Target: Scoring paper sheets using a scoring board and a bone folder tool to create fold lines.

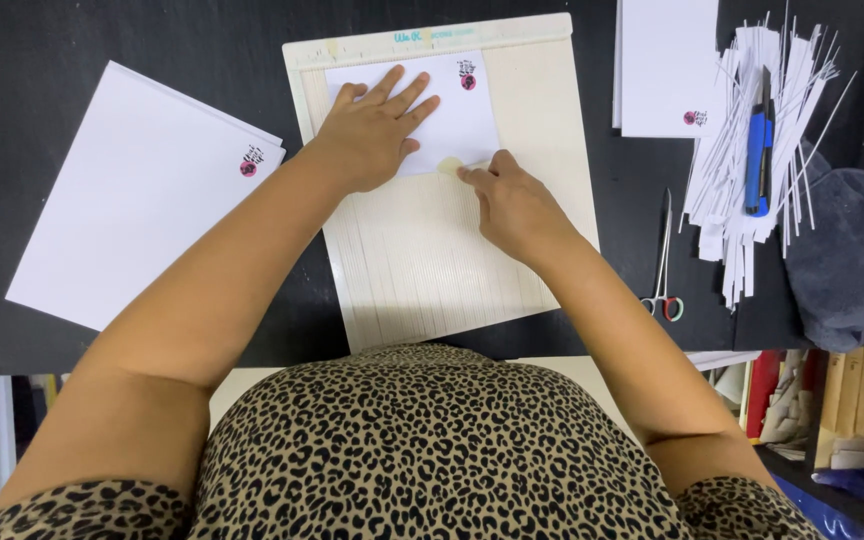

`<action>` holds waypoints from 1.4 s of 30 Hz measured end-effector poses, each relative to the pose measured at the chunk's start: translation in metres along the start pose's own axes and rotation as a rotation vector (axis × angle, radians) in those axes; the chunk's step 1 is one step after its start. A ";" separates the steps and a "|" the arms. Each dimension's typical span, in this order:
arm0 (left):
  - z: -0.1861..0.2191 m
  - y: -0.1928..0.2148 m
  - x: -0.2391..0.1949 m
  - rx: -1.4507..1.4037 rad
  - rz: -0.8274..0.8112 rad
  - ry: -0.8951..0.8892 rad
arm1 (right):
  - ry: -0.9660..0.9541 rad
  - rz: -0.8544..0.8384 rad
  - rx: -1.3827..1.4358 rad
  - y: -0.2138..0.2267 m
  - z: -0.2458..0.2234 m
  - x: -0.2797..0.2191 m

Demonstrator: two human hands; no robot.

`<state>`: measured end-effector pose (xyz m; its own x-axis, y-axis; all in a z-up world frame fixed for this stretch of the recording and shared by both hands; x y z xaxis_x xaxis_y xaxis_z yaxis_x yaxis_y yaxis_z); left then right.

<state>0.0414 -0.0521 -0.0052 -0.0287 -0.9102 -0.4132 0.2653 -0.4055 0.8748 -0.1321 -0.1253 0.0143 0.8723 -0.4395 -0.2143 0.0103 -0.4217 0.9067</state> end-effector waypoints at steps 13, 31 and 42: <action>-0.001 -0.005 0.003 0.003 0.045 -0.009 | 0.441 -0.027 -0.111 0.026 0.014 0.055; -0.003 -0.007 0.000 -0.052 0.059 -0.023 | 0.271 -0.060 -0.162 0.040 0.062 0.036; -0.007 -0.011 0.005 -0.018 0.154 -0.075 | 0.182 -0.020 0.071 0.043 0.089 0.019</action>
<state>0.0455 -0.0515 -0.0188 -0.0579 -0.9654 -0.2543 0.2893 -0.2601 0.9212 -0.1585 -0.2224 0.0172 0.9463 -0.2829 -0.1567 -0.0008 -0.4866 0.8736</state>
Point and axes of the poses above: each hand's wrist, its own x-axis towards the middle knuckle, its own y-axis out of the back of the hand, z = x × y, the point moved 6 cm from there along x, towards the middle knuckle, and after that the axes turned 9 degrees about -y, right-handed, at the moved point
